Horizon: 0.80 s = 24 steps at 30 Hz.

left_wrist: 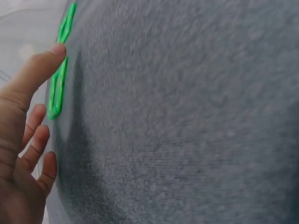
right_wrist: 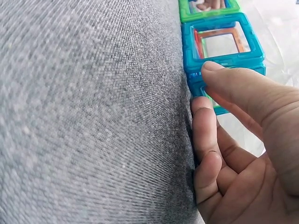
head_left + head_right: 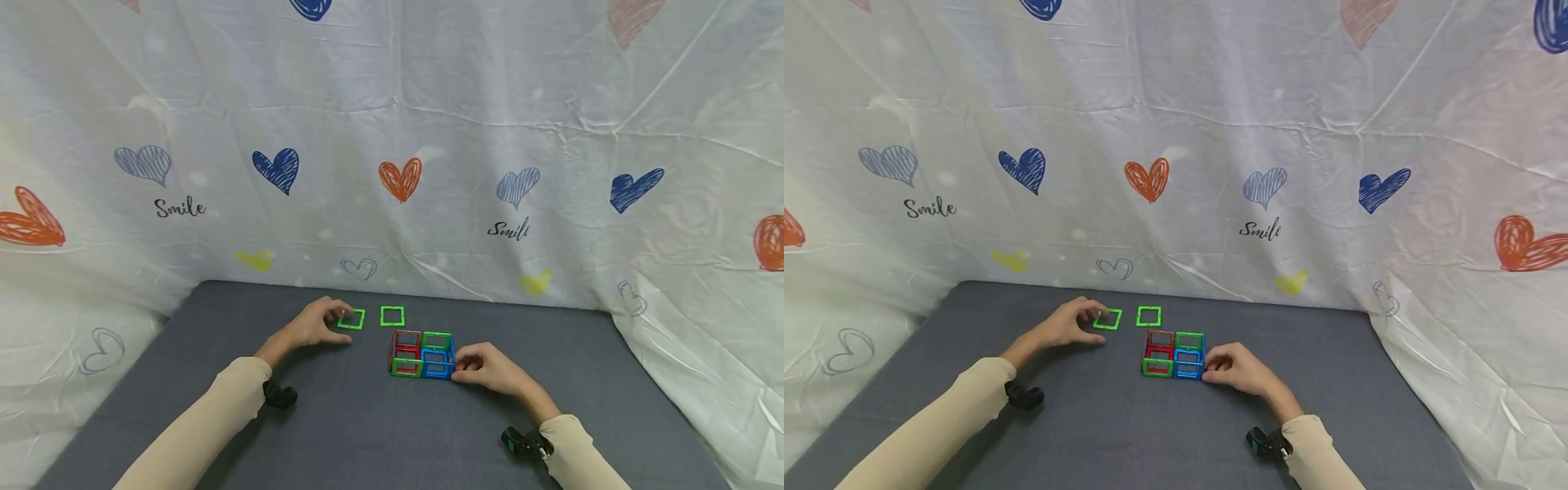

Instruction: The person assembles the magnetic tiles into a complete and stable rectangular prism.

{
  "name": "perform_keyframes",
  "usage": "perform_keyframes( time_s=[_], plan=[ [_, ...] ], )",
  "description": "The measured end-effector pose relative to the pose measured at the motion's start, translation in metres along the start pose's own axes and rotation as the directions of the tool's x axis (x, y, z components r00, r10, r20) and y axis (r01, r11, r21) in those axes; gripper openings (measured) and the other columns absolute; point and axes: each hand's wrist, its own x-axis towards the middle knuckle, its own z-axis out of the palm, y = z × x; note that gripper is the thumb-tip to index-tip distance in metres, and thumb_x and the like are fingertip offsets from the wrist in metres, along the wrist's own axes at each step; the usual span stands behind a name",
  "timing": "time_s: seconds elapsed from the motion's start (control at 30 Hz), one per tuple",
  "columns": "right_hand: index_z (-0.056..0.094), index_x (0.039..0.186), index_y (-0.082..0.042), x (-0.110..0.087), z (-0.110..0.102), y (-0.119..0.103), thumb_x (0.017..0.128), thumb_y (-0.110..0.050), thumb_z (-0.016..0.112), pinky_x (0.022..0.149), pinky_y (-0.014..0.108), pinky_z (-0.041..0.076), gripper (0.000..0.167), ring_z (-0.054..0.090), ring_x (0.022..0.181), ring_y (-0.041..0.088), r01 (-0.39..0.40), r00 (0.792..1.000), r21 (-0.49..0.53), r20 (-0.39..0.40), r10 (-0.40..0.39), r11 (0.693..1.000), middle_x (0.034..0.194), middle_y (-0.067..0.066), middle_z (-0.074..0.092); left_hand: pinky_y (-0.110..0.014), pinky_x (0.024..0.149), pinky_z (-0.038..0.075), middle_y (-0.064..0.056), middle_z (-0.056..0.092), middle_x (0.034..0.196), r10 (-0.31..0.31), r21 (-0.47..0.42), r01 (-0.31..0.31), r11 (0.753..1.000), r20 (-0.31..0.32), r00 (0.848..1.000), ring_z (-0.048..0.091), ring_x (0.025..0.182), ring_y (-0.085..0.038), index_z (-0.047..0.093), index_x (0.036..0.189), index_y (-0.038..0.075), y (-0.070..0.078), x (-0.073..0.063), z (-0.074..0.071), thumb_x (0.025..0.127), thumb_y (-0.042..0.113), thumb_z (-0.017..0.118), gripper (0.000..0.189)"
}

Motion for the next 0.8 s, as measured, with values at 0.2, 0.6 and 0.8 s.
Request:
perform_keyframes(
  time_s=[0.2, 0.6, 0.8],
  plan=[
    [0.074, 0.099, -0.006, -0.0003, 0.0004, -0.0005, 0.092, -0.006, 0.077, 0.063, 0.025, 0.050, 0.008, 0.060, 0.070, 0.014, -0.007, 1.000, 0.005, 0.000, 0.007, 1.000, 0.086, 0.006, 0.069, -0.049, 0.084, 0.048, -0.008, 0.057, 0.109, -0.034, 0.025, 0.034, 0.999, -0.003, 0.999, 0.055, 0.094, -0.027, 0.069, 0.127, 0.011, -0.0070, 0.0051, -0.0007, 0.079, 0.031, 0.091, 0.057],
    [0.074, 0.099, -0.005, 0.0001, 0.0006, -0.0024, 0.091, -0.005, 0.077, 0.062, 0.024, 0.048, 0.008, 0.059, 0.069, 0.013, -0.011, 1.000, 0.023, 0.000, 0.011, 1.000, 0.086, 0.008, 0.069, -0.043, 0.079, 0.046, -0.001, 0.058, 0.100, -0.046, 0.057, 0.047, 0.997, -0.008, 0.999, 0.053, 0.087, -0.021, 0.077, 0.107, 0.015, -0.0075, 0.0095, 0.0002, 0.083, 0.025, 0.088, 0.028],
    [0.074, 0.100, -0.006, 0.0000, 0.0002, -0.0008, 0.092, -0.006, 0.077, 0.063, 0.025, 0.048, 0.008, 0.059, 0.070, 0.014, -0.003, 1.000, 0.009, -0.001, 0.003, 1.000, 0.086, 0.007, 0.069, -0.040, 0.075, 0.046, 0.000, 0.058, 0.094, -0.024, 0.032, 0.023, 0.999, 0.001, 1.000, 0.054, 0.084, -0.019, 0.076, 0.093, 0.016, -0.0048, 0.0086, 0.0008, 0.087, 0.016, 0.083, 0.009]
  ],
)
